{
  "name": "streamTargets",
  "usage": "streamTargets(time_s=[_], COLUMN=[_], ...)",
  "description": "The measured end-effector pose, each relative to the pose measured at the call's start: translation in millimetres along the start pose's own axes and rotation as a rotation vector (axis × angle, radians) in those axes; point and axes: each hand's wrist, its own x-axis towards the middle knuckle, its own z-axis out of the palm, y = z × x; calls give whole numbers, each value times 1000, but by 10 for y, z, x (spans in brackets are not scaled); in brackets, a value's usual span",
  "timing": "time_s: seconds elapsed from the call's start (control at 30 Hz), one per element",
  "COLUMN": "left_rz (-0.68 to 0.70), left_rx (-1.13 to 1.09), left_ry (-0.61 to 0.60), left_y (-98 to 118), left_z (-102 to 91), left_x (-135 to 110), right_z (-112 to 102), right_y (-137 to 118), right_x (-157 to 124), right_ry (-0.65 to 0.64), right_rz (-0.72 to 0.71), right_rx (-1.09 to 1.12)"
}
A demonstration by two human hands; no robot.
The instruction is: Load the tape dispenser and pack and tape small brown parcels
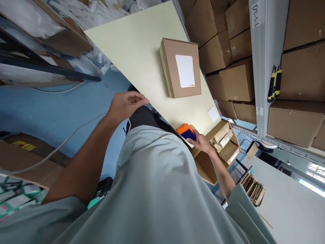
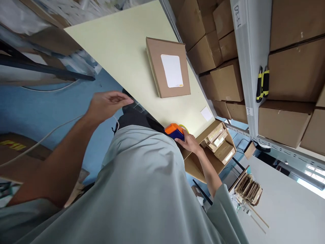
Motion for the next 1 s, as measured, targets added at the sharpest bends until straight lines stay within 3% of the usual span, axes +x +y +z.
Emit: streamTargets(time_s=[0.1, 0.23, 0.47, 0.83, 0.97, 1.0], left_rz=[9, 10, 33, 175, 147, 116], left_rx=[-23, -9, -6, 130, 81, 75], left_ry=[-78, -138, -194, -15, 182, 185], left_y=[-82, -114, -106, -238, -258, -270], left_z=[34, 183, 356, 839, 920, 937], left_x=[314, 661, 931, 1045, 949, 920], right_z=[158, 494, 836, 1079, 1181, 1204], right_y=[178, 245, 300, 322, 309, 306], right_x=[102, 355, 607, 743, 751, 750], right_ry=[83, 293, 496, 539, 534, 533], right_rz=[53, 115, 197, 229, 242, 243], right_rx=[-80, -185, -198, -177, -139, -134])
